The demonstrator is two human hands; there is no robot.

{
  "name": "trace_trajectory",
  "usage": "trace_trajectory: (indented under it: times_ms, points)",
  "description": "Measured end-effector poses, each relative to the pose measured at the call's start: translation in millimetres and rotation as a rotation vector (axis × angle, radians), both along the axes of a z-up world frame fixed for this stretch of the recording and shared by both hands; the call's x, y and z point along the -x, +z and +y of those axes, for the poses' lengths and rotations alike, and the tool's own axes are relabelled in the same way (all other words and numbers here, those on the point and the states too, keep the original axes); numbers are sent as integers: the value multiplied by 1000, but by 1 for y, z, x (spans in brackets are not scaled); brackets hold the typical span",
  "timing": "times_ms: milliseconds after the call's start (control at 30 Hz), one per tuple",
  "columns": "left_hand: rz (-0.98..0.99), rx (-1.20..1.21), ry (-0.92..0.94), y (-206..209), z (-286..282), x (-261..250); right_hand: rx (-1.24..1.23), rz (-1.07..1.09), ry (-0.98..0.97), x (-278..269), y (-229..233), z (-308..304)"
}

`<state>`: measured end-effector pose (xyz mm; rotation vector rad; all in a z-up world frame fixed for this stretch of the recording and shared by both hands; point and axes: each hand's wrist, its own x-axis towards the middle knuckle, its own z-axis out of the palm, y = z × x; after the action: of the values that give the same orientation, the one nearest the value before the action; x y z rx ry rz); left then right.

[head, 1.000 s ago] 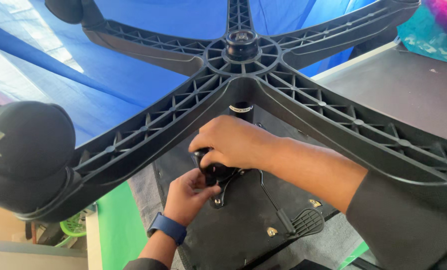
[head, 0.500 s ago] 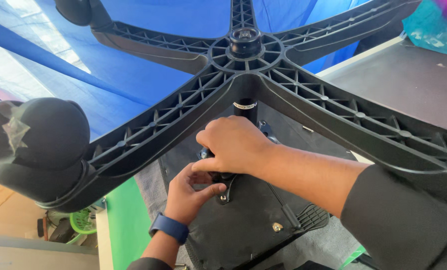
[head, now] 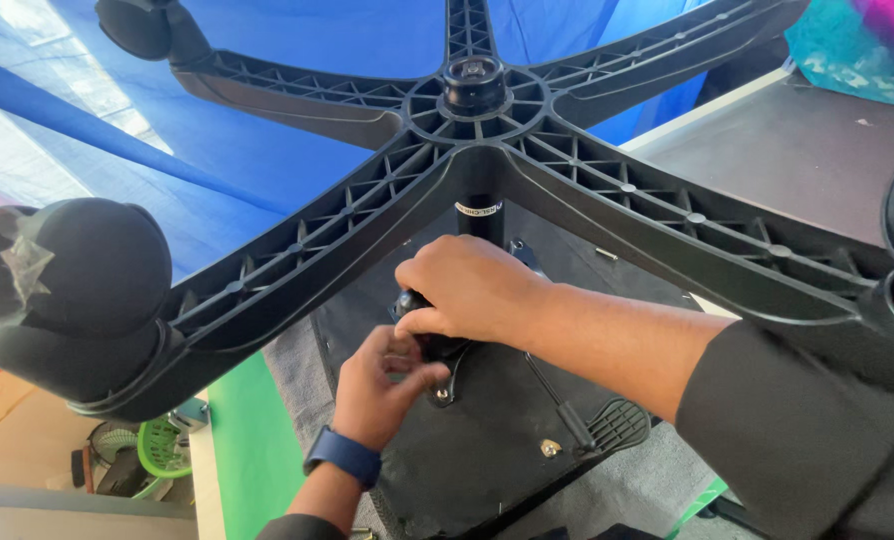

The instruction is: The person uses a screwdriver to remove screws from the underside of a black office chair seat, then places the five-star base with gas lift onto the seat and begins fastening it with screws.

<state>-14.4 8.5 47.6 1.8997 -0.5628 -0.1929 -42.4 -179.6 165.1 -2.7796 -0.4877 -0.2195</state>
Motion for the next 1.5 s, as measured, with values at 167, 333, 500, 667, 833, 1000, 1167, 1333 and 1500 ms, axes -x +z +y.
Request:
trace_trajectory:
  times_ms: [167, 333, 500, 667, 833, 1000, 1167, 1333, 1500]
  points:
    - [-73, -23, -65, -8, -7, -5, -20, -65, 51, 2, -6, -7]
    - [-33, -9, -119, 0, -1, -11, -317, -74, 378, 6, -9, -12]
    - [76, -41, 10, 5, -14, 3, -57, 180, 22, 7, 0, -5]
    - [232, 97, -201, -1, -17, -10, -166, 51, 197, 10, 0, -7]
    - [334, 119, -254, 1, -7, -19, -319, 43, 387, 11, 1, -15]
    - [197, 155, -231, 2, -6, -16, -165, 112, 157, 9, 8, -6]
    - [199, 30, -286, -1, -4, -29, -76, 147, 73, 10, 12, -5]
    - [368, 176, -343, 0, 2, -29, -136, -51, 209, 4, 13, -3]
    - [208, 183, -231, -3, -4, -20, 50, 113, -48, 7, 17, 3]
